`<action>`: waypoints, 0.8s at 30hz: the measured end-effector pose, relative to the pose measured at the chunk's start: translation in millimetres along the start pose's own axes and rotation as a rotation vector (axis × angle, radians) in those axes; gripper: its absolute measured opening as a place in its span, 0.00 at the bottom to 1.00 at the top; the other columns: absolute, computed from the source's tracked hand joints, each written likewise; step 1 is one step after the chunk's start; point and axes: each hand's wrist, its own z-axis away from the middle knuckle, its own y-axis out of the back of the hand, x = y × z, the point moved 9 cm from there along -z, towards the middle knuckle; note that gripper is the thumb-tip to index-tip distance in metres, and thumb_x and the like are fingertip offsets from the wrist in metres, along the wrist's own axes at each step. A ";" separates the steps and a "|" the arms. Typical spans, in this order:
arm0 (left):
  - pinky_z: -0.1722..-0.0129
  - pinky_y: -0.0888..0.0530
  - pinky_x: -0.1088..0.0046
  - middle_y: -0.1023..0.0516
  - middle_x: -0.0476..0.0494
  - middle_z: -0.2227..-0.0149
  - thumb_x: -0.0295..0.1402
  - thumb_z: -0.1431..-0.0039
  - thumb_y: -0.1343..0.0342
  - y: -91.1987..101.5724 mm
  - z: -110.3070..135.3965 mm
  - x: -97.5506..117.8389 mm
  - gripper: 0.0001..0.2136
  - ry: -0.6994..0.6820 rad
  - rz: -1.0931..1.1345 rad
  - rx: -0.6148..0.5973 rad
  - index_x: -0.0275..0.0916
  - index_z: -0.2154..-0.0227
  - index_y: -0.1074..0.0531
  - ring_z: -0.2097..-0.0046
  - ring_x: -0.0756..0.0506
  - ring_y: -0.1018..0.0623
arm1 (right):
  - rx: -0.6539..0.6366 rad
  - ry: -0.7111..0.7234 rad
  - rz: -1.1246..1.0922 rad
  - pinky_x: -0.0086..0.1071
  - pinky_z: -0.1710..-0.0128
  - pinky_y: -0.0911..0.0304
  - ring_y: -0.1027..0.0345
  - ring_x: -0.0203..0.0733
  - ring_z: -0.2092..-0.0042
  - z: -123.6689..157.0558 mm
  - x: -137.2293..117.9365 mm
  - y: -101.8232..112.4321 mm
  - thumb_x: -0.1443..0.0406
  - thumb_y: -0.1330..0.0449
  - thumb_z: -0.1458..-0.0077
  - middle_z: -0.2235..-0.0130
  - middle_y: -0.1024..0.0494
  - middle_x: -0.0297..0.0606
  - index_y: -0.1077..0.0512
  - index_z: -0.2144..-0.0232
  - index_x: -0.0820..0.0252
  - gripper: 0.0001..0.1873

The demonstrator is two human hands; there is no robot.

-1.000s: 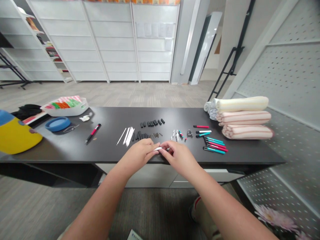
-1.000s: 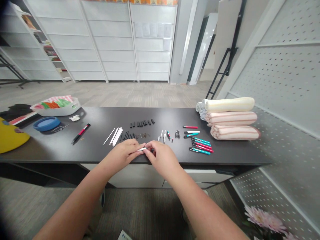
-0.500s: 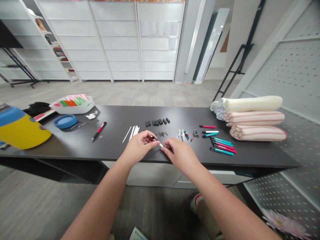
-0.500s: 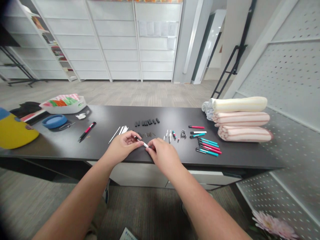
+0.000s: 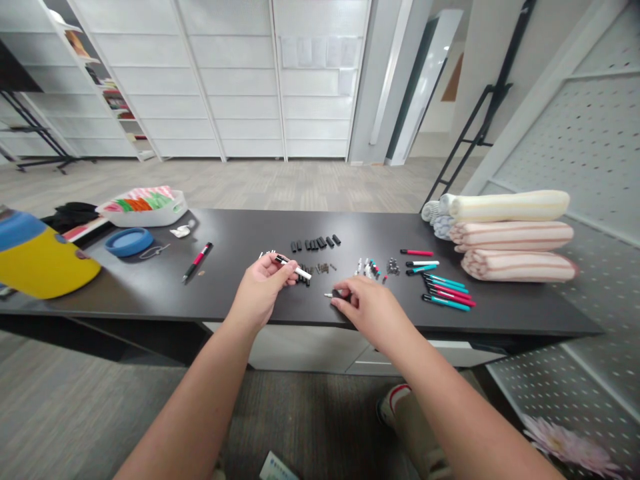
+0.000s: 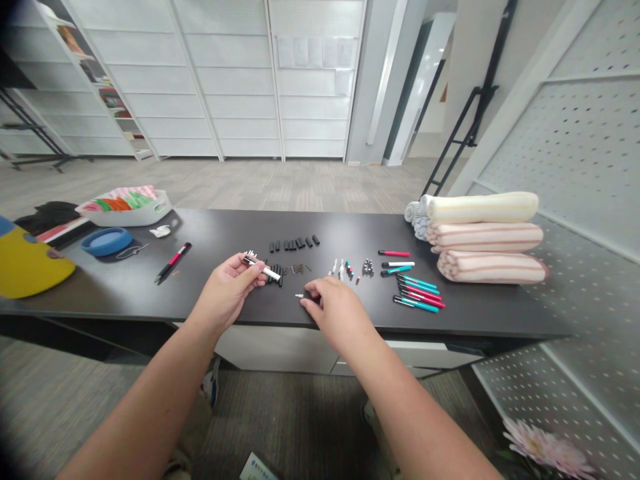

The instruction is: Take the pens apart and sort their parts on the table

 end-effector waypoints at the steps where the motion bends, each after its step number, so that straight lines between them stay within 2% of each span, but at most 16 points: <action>1: 0.63 0.25 0.78 0.20 0.47 0.65 0.41 0.46 0.27 0.2 0.8 -0.5 0.18 0.004 0.005 0.001 0.36 0.63 0.27 0.67 0.52 0.22 | -0.004 0.001 0.003 0.33 0.58 0.34 0.27 0.40 0.63 1.1 0.7 0.8 0.66 0.30 0.40 0.61 0.20 0.38 0.19 0.55 0.58 0.11; 5: 0.64 0.25 0.78 0.20 0.47 0.66 0.39 0.45 0.27 -3.1 5.4 -1.9 0.16 0.002 -0.016 -0.019 0.36 0.64 0.27 0.67 0.52 0.23 | -0.017 0.016 0.037 0.34 0.56 0.33 0.26 0.42 0.59 0.3 -6.7 0.1 0.65 0.34 0.36 0.57 0.20 0.41 0.18 0.53 0.57 0.10; 8: 0.64 0.25 0.78 0.20 0.48 0.67 0.40 0.44 0.28 -5.5 9.7 -1.7 0.16 -0.010 -0.040 -0.031 0.36 0.63 0.27 0.67 0.52 0.23 | -0.059 0.022 0.103 0.33 0.55 0.33 0.25 0.43 0.57 -4.0 -16.9 -5.2 0.66 0.37 0.33 0.57 0.21 0.41 0.18 0.57 0.57 0.07; 11: 0.63 0.25 0.78 0.20 0.47 0.66 0.40 0.43 0.29 -7.2 13.9 -1.1 0.16 -0.008 -0.077 -0.046 0.37 0.63 0.28 0.66 0.52 0.23 | -0.094 0.016 0.231 0.34 0.60 0.33 0.24 0.44 0.60 -4.9 -24.5 -9.5 0.67 0.40 0.32 0.58 0.21 0.42 0.20 0.61 0.59 0.07; 15: 0.63 0.25 0.77 0.20 0.48 0.66 0.41 0.44 0.29 -7.7 16.8 0.2 0.16 0.011 -0.081 -0.052 0.37 0.64 0.28 0.66 0.51 0.23 | -0.064 0.017 0.372 0.35 0.61 0.34 0.25 0.46 0.61 2.2 -31.3 -8.9 0.70 0.41 0.31 0.61 0.22 0.46 0.23 0.62 0.61 0.07; 19: 0.63 0.26 0.77 0.21 0.48 0.66 0.41 0.44 0.28 -8.4 16.8 0.6 0.16 0.030 -0.052 -0.049 0.37 0.64 0.27 0.66 0.52 0.23 | -0.059 -0.009 0.300 0.35 0.60 0.34 0.24 0.46 0.60 11.5 -25.5 -7.0 0.70 0.42 0.31 0.60 0.20 0.44 0.24 0.59 0.60 0.06; 22: 0.64 0.26 0.77 0.21 0.48 0.66 0.41 0.45 0.28 -9.1 16.5 1.4 0.16 0.025 -0.058 -0.050 0.37 0.64 0.27 0.67 0.51 0.23 | -0.009 0.007 0.265 0.35 0.57 0.33 0.23 0.46 0.57 15.5 -17.1 5.1 0.71 0.44 0.31 0.55 0.19 0.45 0.24 0.51 0.59 0.11; 24: 0.65 0.26 0.76 0.21 0.48 0.67 0.41 0.45 0.29 -9.0 16.3 1.5 0.16 0.018 -0.069 -0.052 0.37 0.65 0.27 0.67 0.51 0.24 | 0.016 0.022 0.260 0.36 0.56 0.34 0.23 0.47 0.56 16.6 -10.1 15.8 0.71 0.45 0.31 0.55 0.19 0.45 0.23 0.51 0.59 0.13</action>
